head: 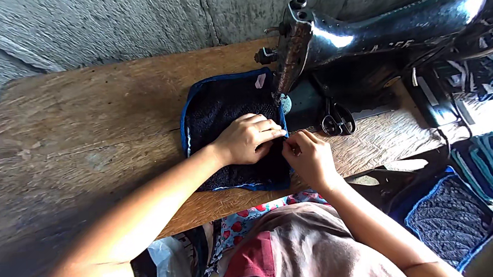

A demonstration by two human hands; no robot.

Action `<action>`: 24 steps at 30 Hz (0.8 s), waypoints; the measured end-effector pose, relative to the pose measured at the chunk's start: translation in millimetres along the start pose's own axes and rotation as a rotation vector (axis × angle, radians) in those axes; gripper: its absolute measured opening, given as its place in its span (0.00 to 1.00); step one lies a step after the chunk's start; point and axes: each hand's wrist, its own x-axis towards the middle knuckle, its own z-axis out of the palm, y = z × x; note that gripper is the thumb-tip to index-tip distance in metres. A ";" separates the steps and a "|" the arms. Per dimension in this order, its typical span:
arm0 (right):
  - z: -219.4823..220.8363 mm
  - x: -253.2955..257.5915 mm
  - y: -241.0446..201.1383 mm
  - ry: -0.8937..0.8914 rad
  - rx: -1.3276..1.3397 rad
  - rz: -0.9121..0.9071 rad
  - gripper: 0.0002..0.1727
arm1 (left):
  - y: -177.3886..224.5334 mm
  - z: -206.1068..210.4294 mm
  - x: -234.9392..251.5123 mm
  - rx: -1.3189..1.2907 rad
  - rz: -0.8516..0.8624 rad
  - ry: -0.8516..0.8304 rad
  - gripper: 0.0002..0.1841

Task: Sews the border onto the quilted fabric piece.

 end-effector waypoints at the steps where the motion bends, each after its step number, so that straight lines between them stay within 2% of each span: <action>1: 0.9 -0.2 -0.2 0.000 0.000 -0.009 0.04 | -0.3 -0.7 1.3 -0.012 -0.008 0.005 0.19; 6: -1.5 0.5 -2.5 -0.027 0.002 0.030 0.04 | -5.4 -6.8 24.6 0.017 0.052 -0.002 0.13; 9: -3.8 1.5 -3.5 -0.059 -0.015 0.070 0.06 | -9.0 -10.1 34.7 0.061 0.139 -0.044 0.13; 12: -2.0 2.5 -4.4 -0.043 -0.031 0.061 0.04 | -11.4 -6.6 33.0 0.066 0.186 -0.012 0.13; 18: 1.0 2.5 -7.8 -0.069 -0.003 -0.029 0.05 | -16.6 1.6 16.7 -0.017 0.140 0.107 0.14; 22: -15.6 1.8 3.8 -0.184 0.196 -0.017 0.12 | -17.4 0.5 12.2 -0.070 0.129 0.065 0.13; 24: -22.4 3.8 21.6 -0.168 0.226 -0.064 0.12 | -17.1 -1.5 9.2 -0.076 0.129 0.048 0.14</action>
